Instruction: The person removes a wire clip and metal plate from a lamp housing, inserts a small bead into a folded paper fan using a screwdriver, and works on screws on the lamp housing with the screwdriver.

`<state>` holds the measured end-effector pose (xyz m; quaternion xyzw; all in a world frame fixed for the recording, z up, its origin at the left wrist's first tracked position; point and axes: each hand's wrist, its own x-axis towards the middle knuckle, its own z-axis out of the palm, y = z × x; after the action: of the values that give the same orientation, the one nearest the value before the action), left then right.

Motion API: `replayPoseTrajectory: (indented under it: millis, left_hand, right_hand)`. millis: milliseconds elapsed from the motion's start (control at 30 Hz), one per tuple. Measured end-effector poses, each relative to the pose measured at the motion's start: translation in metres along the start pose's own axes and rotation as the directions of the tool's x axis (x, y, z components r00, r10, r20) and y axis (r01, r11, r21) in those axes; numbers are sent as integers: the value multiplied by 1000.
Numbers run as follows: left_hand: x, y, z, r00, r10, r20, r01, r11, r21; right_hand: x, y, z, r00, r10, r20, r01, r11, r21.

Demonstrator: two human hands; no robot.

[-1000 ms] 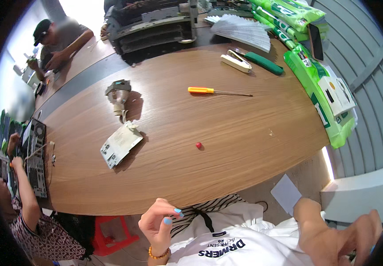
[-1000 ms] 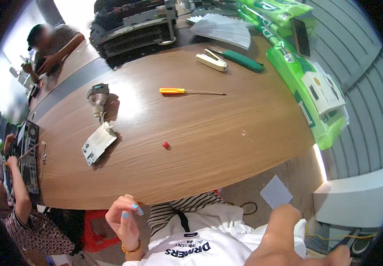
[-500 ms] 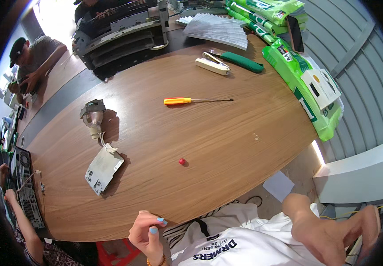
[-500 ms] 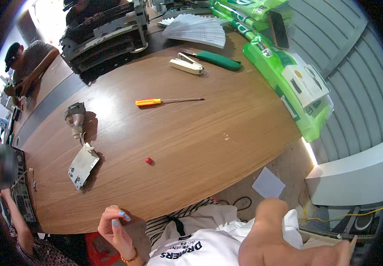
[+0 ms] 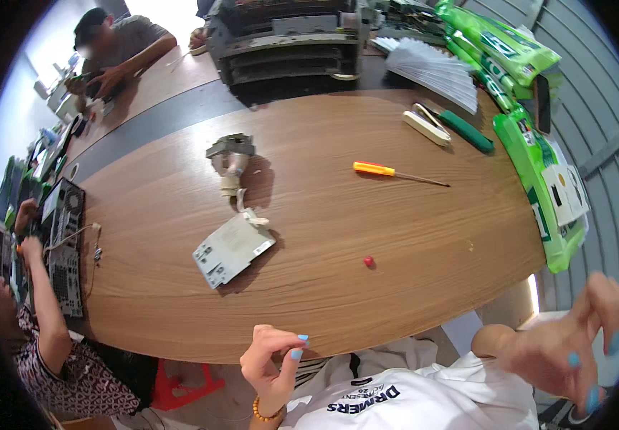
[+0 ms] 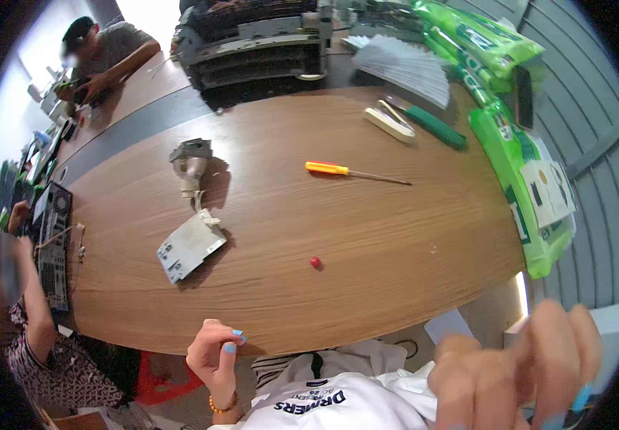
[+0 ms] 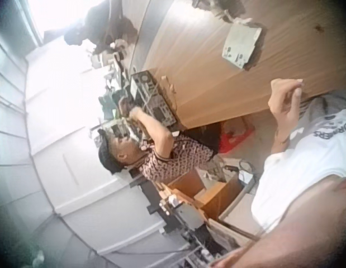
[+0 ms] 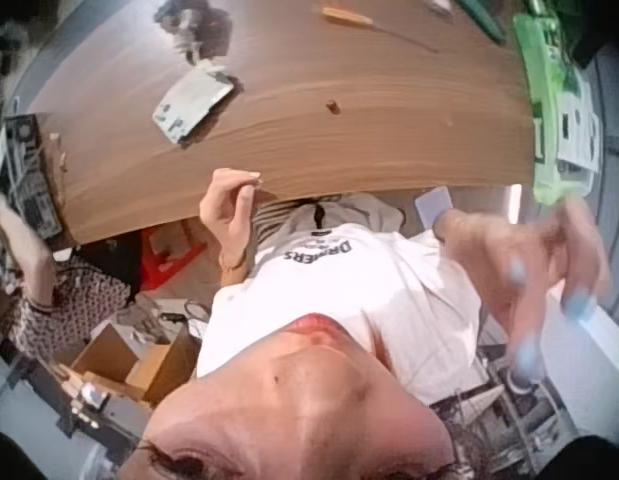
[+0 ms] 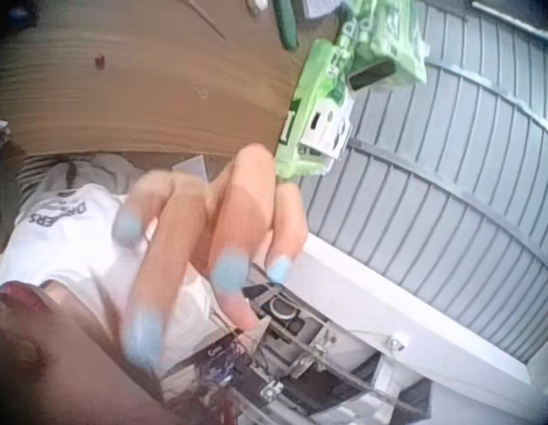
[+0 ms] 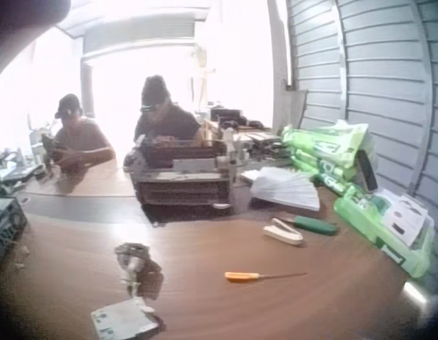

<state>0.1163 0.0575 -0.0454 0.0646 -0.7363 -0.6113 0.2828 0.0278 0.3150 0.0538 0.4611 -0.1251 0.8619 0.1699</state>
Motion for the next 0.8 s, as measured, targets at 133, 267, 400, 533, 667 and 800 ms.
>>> replayPoseTrajectory:
  millis: [133, 267, 400, 533, 667, 800]
  left_hand:
    - [7, 5, -10, 996, 82, -20, -77, 984, 160]
    - [8, 9, -20, 995, 93, -37, -74, 934, 351]
    - [12, 5, -21, 998, 25, -51, -1, 907, 421]
    - [15, -2, -23, 996, -6, -91, 46, 893, 448]
    - [20, -8, -19, 998, -11, -68, 42, 879, 475]
    - [23, -9, -18, 1000, -18, -12, 22, 871, 491]
  right_hand:
    - [24, 57, -7, 806, 591, 30, -544, 759, -357]
    - [25, 65, -26, 499, 862, -87, -475, 188, -860]
    - [-5, 89, -51, 375, 918, -131, -186, -64, -980]
    - [-8, 98, -76, 395, 906, -151, -145, -101, -984]
    - [-6, 96, -87, 357, 918, -170, -202, -102, -974]
    - [-16, 97, -87, 354, 913, -204, -244, -121, -962]
